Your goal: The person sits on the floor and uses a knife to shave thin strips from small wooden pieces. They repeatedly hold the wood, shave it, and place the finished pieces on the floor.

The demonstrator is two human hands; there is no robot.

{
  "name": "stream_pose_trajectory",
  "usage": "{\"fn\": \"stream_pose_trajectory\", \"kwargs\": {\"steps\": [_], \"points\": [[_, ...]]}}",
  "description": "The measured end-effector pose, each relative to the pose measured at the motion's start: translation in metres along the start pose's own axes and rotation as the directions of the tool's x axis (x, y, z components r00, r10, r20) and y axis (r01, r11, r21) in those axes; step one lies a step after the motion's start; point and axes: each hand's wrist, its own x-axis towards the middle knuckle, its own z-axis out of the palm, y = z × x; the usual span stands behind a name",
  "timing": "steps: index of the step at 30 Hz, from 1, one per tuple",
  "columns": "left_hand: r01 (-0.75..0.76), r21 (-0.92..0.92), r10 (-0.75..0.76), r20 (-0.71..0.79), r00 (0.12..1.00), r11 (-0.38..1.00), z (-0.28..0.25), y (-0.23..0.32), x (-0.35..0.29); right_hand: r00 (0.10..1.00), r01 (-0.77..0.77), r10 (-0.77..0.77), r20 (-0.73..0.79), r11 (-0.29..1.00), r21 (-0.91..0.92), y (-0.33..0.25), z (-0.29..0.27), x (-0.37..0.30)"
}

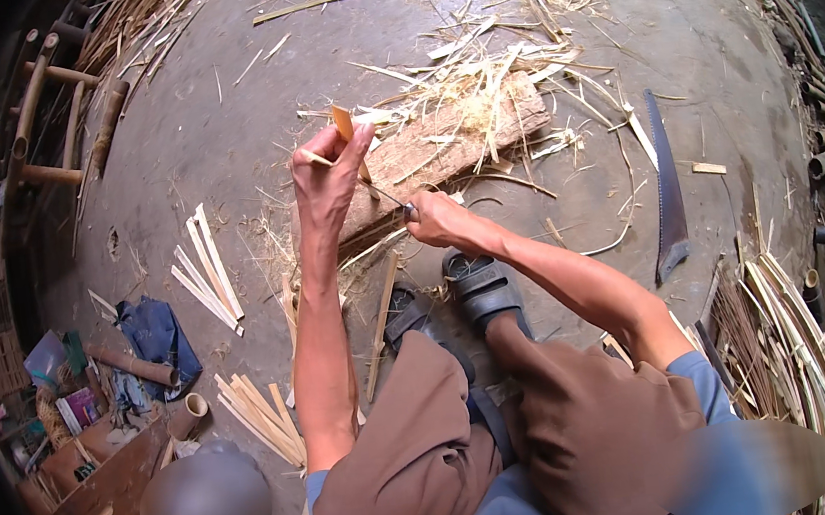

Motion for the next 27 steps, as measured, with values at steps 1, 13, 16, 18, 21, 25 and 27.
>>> {"fn": "stream_pose_trajectory", "kwargs": {"steps": [1, 13, 16, 18, 21, 25, 27], "points": [[-0.063, 0.013, 0.064, -0.042, 0.997, 0.998, 0.009, -0.002, 0.006, 1.0, -0.003, 0.001, -0.027, 0.997, -0.079, 0.012, 0.003, 0.006], [-0.108, -0.102, 0.082, -0.234, 0.969, 0.989, 0.011, -0.005, -0.014, 0.99, -0.028, -0.005, 0.139, 0.97, 0.24, -0.038, -0.022, 0.004], [-0.158, 0.064, 0.168, -0.217, 0.962, 0.985, 0.023, -0.004, -0.015, 0.996, -0.02, 0.021, 0.081, 1.0, -0.012, 0.045, 0.014, 0.009], [-0.078, -0.137, 0.039, -0.263, 0.964, 0.988, 0.012, -0.005, -0.009, 0.995, -0.078, 0.078, 0.056, 0.997, -0.01, 0.037, 0.026, 0.004], [-0.121, -0.001, 0.116, -0.291, 0.95, 0.993, 0.005, -0.011, -0.006, 0.995, -0.076, 0.087, 0.041, 0.972, -0.222, 0.029, 0.021, 0.009], [-0.128, 0.054, 0.139, -0.353, 0.925, 0.99, 0.002, -0.026, 0.001, 0.998, -0.061, 0.063, -0.002, 0.949, -0.31, 0.024, 0.007, 0.015], [-0.129, -0.019, 0.114, -0.361, 0.926, 0.991, 0.006, -0.023, 0.003, 0.993, 0.057, -0.097, -0.06, 0.876, -0.479, 0.028, -0.016, 0.02]]}}
